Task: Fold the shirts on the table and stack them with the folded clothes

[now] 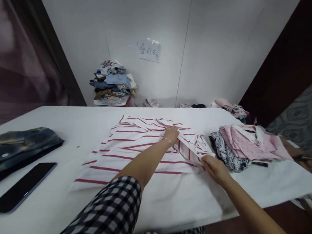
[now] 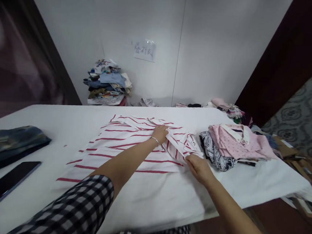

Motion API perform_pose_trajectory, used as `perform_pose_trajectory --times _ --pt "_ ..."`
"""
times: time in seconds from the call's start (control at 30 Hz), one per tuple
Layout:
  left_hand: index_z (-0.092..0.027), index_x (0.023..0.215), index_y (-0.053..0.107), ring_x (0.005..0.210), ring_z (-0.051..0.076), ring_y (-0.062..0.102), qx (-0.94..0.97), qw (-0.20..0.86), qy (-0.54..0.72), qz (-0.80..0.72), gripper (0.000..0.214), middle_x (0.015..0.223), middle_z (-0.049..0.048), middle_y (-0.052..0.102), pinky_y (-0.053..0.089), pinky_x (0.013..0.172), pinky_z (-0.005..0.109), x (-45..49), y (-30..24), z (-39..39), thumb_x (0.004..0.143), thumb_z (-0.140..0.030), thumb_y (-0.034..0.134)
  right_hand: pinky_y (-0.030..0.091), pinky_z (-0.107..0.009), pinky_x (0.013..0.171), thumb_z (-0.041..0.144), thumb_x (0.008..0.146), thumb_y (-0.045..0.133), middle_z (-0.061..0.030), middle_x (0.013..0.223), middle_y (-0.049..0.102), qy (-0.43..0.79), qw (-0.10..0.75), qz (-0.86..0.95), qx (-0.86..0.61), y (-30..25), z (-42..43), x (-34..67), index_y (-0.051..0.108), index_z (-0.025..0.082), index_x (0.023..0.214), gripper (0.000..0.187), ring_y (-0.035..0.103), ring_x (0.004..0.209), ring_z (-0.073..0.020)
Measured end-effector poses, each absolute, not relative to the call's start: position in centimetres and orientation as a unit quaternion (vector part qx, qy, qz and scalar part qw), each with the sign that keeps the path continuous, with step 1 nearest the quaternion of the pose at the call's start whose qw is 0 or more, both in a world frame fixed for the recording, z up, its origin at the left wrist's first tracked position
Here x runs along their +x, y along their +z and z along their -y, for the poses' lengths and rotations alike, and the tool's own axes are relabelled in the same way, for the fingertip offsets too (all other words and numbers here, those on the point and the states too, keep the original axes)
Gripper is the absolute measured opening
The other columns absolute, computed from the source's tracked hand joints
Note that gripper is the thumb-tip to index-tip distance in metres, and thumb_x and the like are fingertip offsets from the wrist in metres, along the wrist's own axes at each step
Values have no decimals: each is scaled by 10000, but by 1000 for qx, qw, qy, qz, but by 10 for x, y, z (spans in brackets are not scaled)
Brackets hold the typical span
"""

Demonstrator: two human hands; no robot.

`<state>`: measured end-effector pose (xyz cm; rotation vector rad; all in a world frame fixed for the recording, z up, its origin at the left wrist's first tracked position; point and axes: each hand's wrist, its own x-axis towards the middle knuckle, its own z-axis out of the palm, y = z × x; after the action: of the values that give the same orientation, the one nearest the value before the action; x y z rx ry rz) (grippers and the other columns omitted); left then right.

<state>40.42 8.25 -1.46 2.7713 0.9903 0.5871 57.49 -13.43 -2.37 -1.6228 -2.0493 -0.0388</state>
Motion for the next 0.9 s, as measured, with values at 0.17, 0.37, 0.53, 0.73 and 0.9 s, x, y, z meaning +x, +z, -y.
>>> perform_pose_trajectory --times 0.17,0.37,0.53,0.73,0.9 --pt "-148 982 611 996 243 583 876 87 226 -418 209 1014 139 655 437 863 391 399 15 -117 832 -111 470 453 -285 631 443 893 443 -55 838 701 -17 220 728 -649 -33 145 587 623 251 973 275 648 707 -203" --pt "-199 1087 555 902 190 598 837 63 359 -408 239 963 56 647 427 807 310 348 95 -128 876 -205 443 354 -263 534 479 862 442 -25 672 661 -24 177 602 -779 -15 134 620 627 246 837 299 601 607 -199" --pt "-214 1101 589 1018 266 564 934 -27 174 -309 373 1053 73 611 398 854 355 276 131 -95 760 -354 648 340 -275 555 411 837 452 -49 722 671 -22 183 580 -794 -8 127 635 624 227 703 285 592 663 -207" --pt "-188 872 629 924 248 594 919 -132 12 -372 132 921 87 604 415 752 336 187 125 -89 814 -193 510 420 -269 654 307 813 443 -35 821 686 49 292 595 -747 -31 130 625 645 217 895 236 608 733 -191" --pt "-135 943 594 931 218 555 842 -212 176 -463 175 1023 105 600 416 724 318 142 133 -99 831 -200 477 388 -269 589 326 823 471 -43 755 664 16 242 607 -757 -30 114 620 636 206 874 210 585 668 -193"
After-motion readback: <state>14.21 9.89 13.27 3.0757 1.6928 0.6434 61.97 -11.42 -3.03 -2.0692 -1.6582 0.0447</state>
